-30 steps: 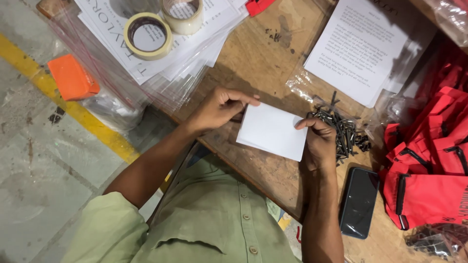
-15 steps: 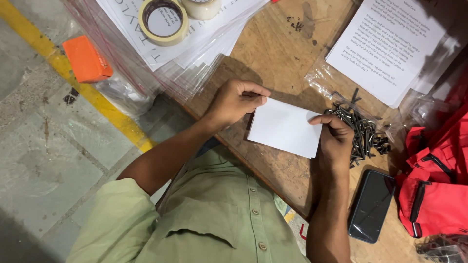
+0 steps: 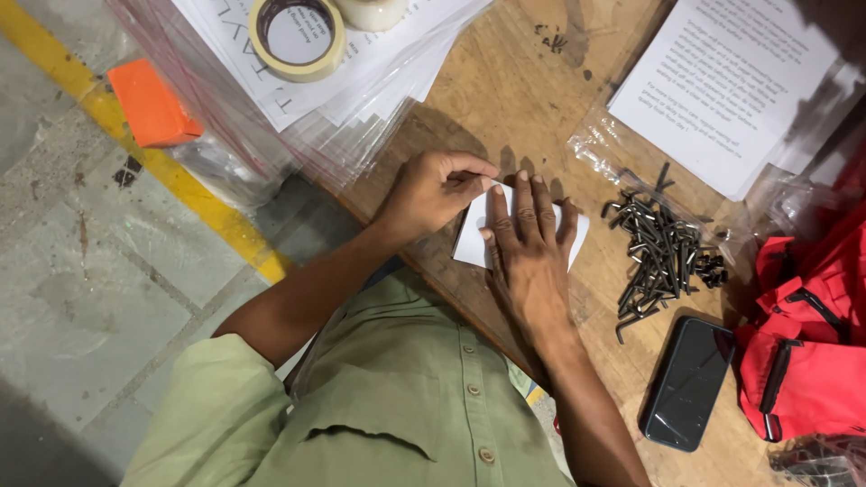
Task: The person organizes hardware items, placing small black fasteners into red bags and folding instruction sheets on a wooden table.
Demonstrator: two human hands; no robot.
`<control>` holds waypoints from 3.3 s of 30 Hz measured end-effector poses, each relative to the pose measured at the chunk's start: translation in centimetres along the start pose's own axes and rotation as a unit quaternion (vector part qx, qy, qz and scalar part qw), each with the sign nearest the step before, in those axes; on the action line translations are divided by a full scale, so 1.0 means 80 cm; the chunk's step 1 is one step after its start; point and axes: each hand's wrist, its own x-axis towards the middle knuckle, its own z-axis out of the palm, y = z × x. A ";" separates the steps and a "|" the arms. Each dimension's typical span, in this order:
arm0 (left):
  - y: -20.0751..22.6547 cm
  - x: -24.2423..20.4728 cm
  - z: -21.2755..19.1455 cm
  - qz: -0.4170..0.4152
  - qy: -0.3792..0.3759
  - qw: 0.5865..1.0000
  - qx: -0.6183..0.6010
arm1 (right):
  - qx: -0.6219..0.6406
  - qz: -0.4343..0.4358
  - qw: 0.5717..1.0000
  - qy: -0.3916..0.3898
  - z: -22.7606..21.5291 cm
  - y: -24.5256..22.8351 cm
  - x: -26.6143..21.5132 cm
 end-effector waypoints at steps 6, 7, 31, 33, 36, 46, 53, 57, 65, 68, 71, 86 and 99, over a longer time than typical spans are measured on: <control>0.003 -0.002 0.002 0.013 -0.001 1.000 -0.025 | -0.026 0.013 1.000 -0.011 0.013 0.003 -0.003; 0.003 -0.002 0.004 0.019 0.014 1.000 -0.001 | -0.030 0.012 0.999 -0.009 0.014 0.003 -0.003; 0.030 -0.012 0.019 0.134 0.016 0.988 0.077 | -0.071 0.111 0.991 0.037 -0.047 0.000 -0.021; 0.039 -0.022 0.026 0.190 -0.019 0.980 0.050 | -0.002 0.088 0.994 0.068 -0.064 0.001 -0.009; 0.059 -0.026 0.020 0.217 -0.001 0.975 0.042 | 0.125 0.063 0.987 0.083 -0.105 0.005 0.004; 0.084 -0.028 0.030 0.169 -0.039 0.979 0.110 | -0.009 0.142 0.978 0.154 -0.143 0.076 -0.076; 0.044 -0.035 0.005 0.104 0.029 0.990 0.089 | -0.248 0.464 0.787 0.322 -0.166 0.263 -0.236; 0.039 -0.037 0.013 0.089 0.023 0.994 0.062 | -0.223 0.499 0.754 0.364 -0.130 0.288 -0.256; 0.046 -0.040 -0.019 0.173 0.082 0.973 0.127 | -0.062 0.419 0.774 0.470 -0.234 0.137 -0.179; 0.033 -0.055 -0.052 0.181 0.179 0.957 0.142 | -0.243 0.226 0.881 0.338 -0.231 0.039 -0.084; 0.048 -0.072 -0.076 0.140 0.283 0.947 0.052 | 0.015 0.192 0.964 0.183 -0.141 0.004 -0.018; 0.052 -0.029 -0.051 0.023 0.112 0.988 0.108 | 0.634 0.330 0.699 0.001 -0.095 0.020 0.028; 0.043 -0.008 0.016 0.219 0.002 0.922 0.320 | 0.440 0.359 0.788 0.238 0.003 0.062 -0.137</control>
